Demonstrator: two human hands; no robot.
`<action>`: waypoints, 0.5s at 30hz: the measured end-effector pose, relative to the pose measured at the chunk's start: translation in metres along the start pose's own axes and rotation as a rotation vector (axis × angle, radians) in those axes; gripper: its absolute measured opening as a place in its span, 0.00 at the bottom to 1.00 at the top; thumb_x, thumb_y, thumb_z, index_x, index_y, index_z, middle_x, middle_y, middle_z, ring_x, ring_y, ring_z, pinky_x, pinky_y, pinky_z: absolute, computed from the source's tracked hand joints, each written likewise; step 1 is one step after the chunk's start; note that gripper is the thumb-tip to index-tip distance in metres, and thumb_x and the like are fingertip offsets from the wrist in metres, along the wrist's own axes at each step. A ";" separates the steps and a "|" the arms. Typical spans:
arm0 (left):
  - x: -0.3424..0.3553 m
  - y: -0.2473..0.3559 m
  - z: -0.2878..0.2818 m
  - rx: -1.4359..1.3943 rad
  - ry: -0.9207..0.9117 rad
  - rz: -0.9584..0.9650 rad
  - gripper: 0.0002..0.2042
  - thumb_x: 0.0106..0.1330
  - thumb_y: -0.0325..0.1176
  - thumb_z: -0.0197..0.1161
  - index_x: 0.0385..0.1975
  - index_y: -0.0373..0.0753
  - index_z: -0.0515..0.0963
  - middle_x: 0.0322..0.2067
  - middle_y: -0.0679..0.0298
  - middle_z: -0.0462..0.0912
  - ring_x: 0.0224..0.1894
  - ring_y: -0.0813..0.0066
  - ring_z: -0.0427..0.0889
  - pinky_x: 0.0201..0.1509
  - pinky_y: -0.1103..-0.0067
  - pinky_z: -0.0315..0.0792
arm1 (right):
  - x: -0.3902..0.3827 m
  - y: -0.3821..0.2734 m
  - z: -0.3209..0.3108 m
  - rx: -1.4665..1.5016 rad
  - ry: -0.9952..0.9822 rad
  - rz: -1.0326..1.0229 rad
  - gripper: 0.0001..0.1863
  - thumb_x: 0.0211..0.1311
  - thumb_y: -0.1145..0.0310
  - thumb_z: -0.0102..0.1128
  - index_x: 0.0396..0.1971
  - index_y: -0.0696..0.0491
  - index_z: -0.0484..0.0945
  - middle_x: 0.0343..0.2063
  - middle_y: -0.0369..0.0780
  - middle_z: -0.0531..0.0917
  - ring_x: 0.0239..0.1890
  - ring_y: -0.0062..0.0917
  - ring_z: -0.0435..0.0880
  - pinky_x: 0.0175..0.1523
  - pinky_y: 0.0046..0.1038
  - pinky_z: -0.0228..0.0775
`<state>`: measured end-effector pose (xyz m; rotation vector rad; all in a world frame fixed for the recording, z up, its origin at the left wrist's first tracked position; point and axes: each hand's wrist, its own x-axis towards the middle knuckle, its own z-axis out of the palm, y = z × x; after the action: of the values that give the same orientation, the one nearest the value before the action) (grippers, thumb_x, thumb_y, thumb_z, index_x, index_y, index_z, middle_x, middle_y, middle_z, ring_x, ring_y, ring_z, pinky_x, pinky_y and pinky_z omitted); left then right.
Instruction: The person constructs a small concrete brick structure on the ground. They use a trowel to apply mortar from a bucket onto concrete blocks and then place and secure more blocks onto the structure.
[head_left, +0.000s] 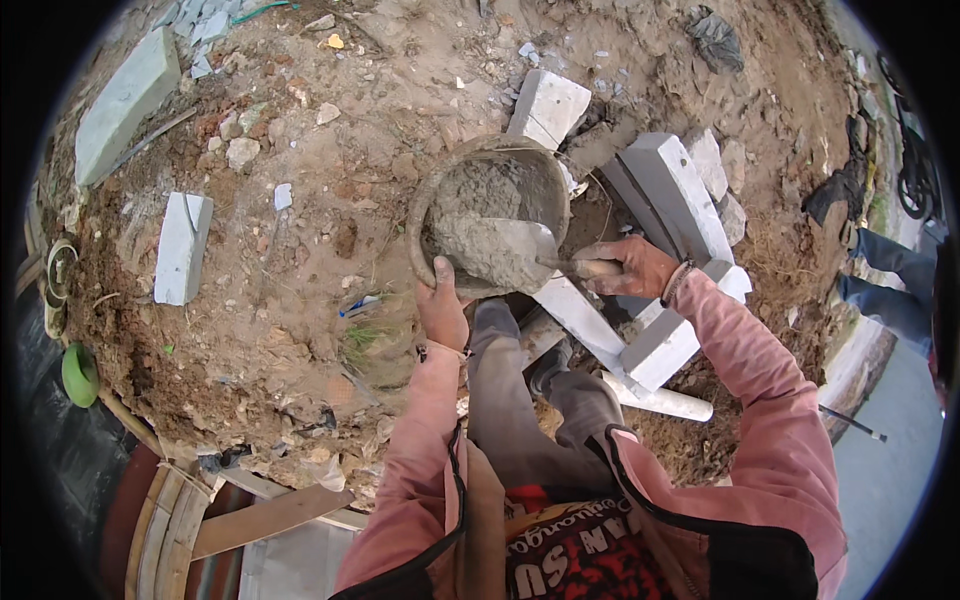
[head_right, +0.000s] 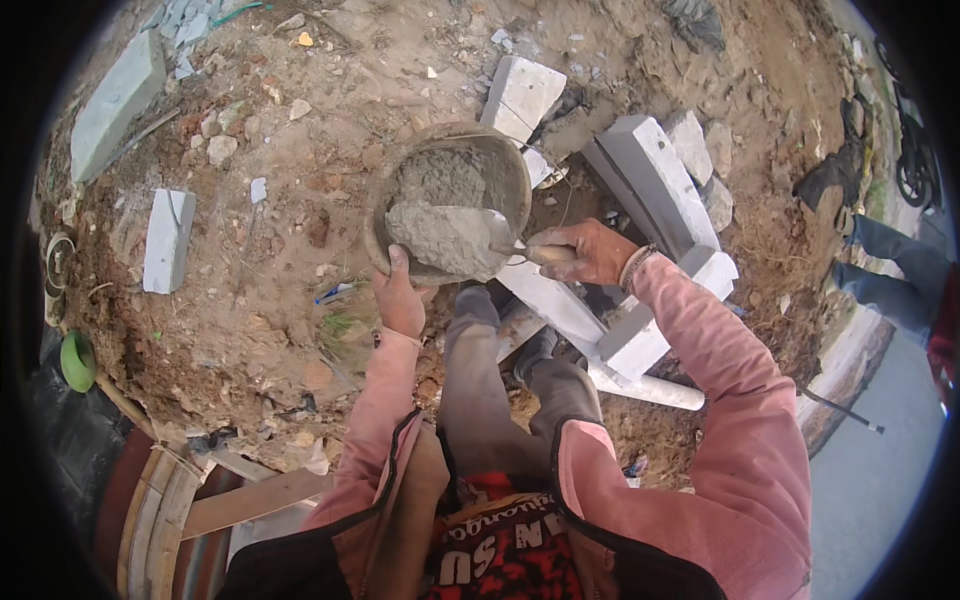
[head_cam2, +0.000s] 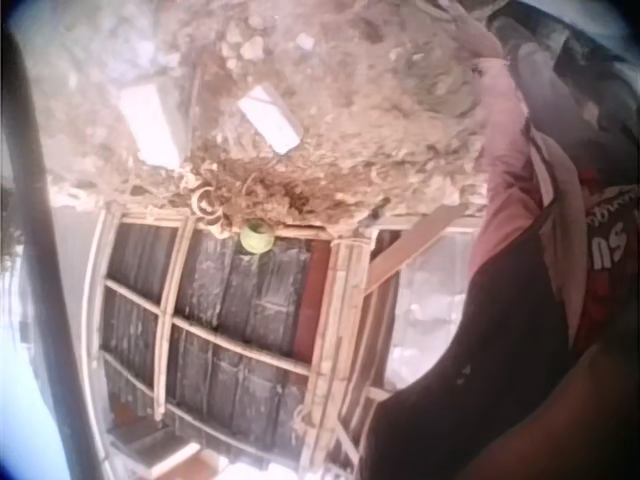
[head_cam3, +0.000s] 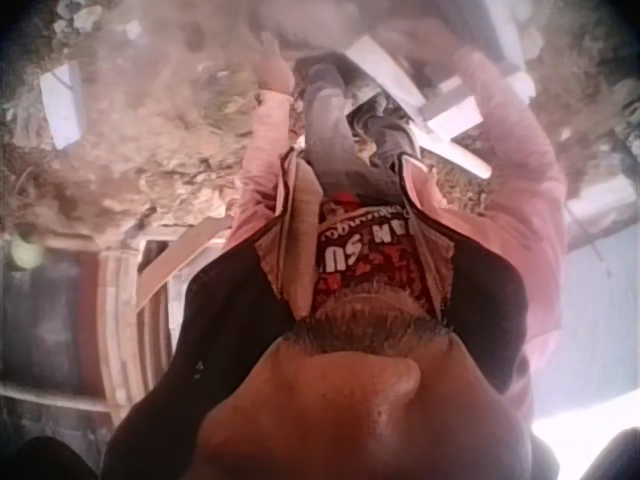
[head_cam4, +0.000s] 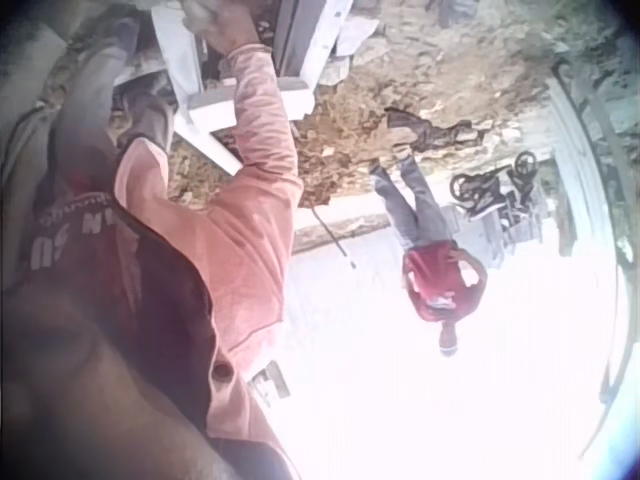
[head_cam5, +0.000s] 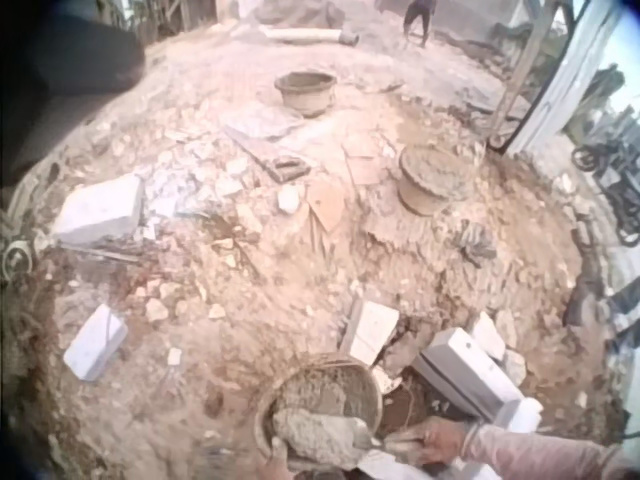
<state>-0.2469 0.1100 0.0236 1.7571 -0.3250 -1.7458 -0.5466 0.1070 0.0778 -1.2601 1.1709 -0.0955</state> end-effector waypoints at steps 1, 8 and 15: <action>0.000 -0.003 -0.009 -0.048 0.019 0.026 0.28 0.71 0.47 0.56 0.65 0.40 0.59 0.60 0.58 0.68 0.57 0.65 0.73 0.52 0.67 0.76 | -0.005 -0.006 -0.003 0.028 0.013 -0.025 0.23 0.54 0.63 0.67 0.51 0.54 0.79 0.41 0.44 0.85 0.42 0.31 0.85 0.50 0.31 0.73; -0.027 -0.032 -0.069 -0.183 0.072 0.117 0.30 0.72 0.49 0.54 0.68 0.44 0.53 0.61 0.60 0.67 0.60 0.63 0.71 0.56 0.59 0.73 | -0.054 0.011 -0.036 -0.096 0.182 -0.008 0.22 0.56 0.65 0.65 0.50 0.56 0.78 0.36 0.44 0.84 0.35 0.30 0.83 0.45 0.30 0.74; -0.097 -0.087 -0.149 -0.294 0.139 0.067 0.28 0.73 0.47 0.52 0.68 0.44 0.56 0.63 0.61 0.66 0.61 0.62 0.70 0.60 0.61 0.71 | -0.028 0.121 -0.045 -0.476 0.368 -0.102 0.24 0.54 0.64 0.63 0.53 0.55 0.75 0.40 0.47 0.82 0.40 0.43 0.82 0.47 0.36 0.74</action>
<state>-0.1347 0.2724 0.0392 1.6231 -0.0619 -1.5284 -0.6550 0.1402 0.0090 -1.7752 1.5002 -0.1338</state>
